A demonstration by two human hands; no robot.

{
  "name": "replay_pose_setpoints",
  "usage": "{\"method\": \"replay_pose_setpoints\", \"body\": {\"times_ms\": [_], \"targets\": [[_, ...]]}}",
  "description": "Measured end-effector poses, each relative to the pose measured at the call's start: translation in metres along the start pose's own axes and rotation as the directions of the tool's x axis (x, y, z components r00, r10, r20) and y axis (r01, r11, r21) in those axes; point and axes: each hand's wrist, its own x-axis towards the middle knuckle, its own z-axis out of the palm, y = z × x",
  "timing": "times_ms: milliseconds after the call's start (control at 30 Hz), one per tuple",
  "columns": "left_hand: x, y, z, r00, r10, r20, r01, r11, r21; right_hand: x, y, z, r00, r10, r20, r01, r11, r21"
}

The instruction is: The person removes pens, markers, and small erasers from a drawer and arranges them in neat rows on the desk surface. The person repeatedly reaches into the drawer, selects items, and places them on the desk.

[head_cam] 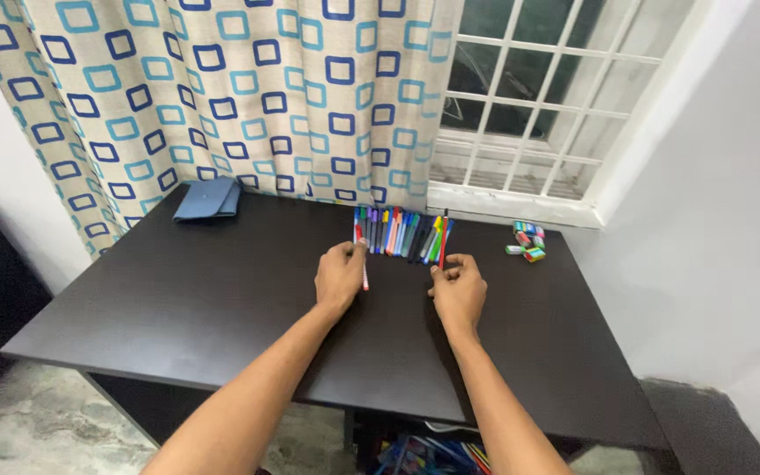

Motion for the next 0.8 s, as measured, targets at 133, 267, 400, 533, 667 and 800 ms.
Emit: {"method": "replay_pose_setpoints", "body": {"times_ms": [133,267,400,533,667,800], "targets": [[0.010,0.006,0.002,1.000,-0.013,0.014,0.013,1.000,-0.018,0.025,0.002,0.031,0.995,-0.082,-0.050,0.080,0.995,-0.057],[0.025,0.011,0.004,1.000,0.016,0.025,-0.016,1.000,0.016,0.047,0.008,0.049,0.982,-0.162,-0.103,0.145,0.978,-0.149],[0.037,0.013,0.008,1.000,0.027,-0.010,-0.027,0.999,0.024,0.057,0.010,0.055,0.989,-0.133,-0.063,0.121,0.978,-0.168],[0.041,0.014,0.009,1.000,0.013,-0.007,-0.013,1.000,0.007,0.059,0.004,0.056,0.996,-0.077,-0.041,0.069,0.983,-0.169],[0.036,0.010,0.014,0.999,0.015,-0.039,-0.018,0.996,-0.083,0.053,0.003,0.051,0.989,-0.104,-0.102,0.089,0.986,-0.140],[0.032,0.009,0.036,0.983,0.118,-0.140,-0.148,0.962,-0.228,0.046,0.006,0.048,0.954,-0.297,-0.033,0.298,0.954,0.029]]}}
